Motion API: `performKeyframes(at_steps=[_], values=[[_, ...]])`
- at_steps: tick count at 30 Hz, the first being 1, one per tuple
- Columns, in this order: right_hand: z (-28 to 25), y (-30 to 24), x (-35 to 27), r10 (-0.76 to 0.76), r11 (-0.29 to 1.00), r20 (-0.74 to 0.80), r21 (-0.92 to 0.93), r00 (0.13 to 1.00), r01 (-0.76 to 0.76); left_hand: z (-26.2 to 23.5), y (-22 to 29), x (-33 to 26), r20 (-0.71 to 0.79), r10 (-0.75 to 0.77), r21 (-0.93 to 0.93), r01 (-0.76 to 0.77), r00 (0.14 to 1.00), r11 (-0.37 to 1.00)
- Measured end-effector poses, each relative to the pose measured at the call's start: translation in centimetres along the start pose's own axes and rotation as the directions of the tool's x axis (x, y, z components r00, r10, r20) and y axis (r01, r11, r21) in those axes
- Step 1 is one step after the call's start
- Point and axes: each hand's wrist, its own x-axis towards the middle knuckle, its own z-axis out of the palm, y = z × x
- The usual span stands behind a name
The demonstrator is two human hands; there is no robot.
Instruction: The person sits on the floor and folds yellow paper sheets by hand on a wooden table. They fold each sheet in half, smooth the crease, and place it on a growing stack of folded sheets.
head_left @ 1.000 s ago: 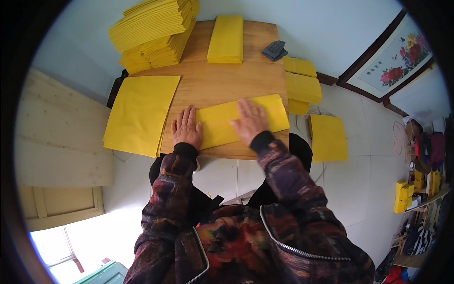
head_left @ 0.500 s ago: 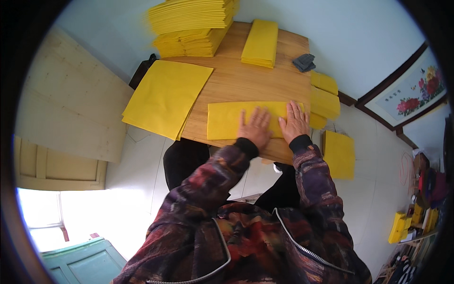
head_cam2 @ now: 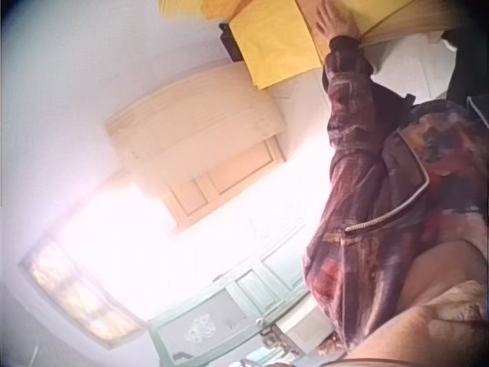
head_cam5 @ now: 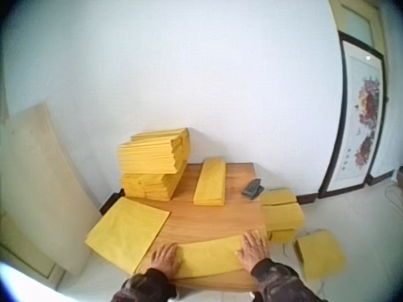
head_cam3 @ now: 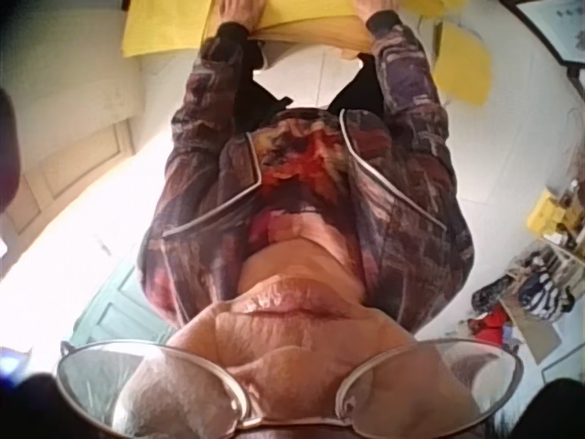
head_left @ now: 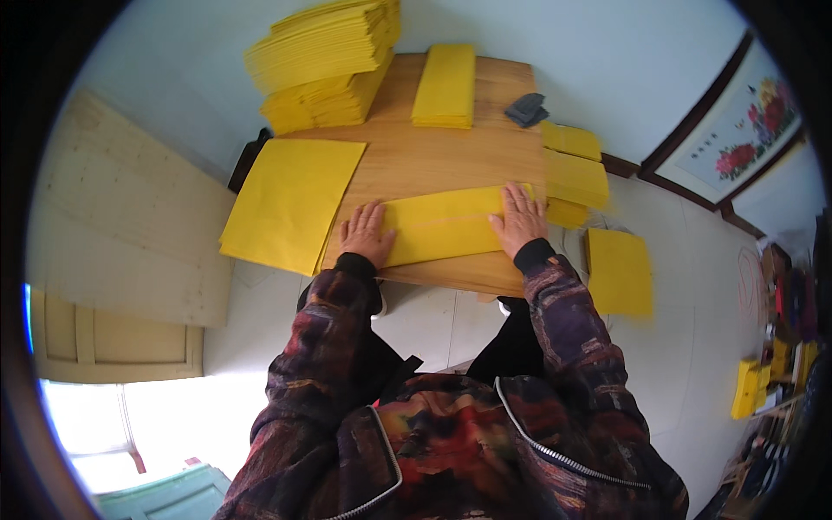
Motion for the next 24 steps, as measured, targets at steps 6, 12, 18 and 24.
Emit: performKeyframes(at_steps=[6,12,18,24], values=[[-3.9,-0.6,-5.9,0.021,0.923,-0.275,0.376,0.961,0.088,-2.5,-0.6,0.9,0.046,0.093,-0.014,-0.093,0.995,0.996],[-4.6,-3.7,-13.5,0.116,0.638,0.186,0.739,0.976,-0.217,-2.3,1.5,-3.7,0.060,0.012,-0.140,-0.004,0.998,0.990],[-1.8,-5.8,-14.4,0.105,0.385,0.238,0.886,0.966,-0.260,-1.6,3.5,-7.4,0.153,-0.008,-0.266,0.049,0.988,0.963],[0.2,-5.8,-14.7,0.231,-0.019,0.395,0.915,0.889,-0.402,2.0,2.7,-8.5,0.313,0.100,-0.688,0.153,0.945,0.710]])
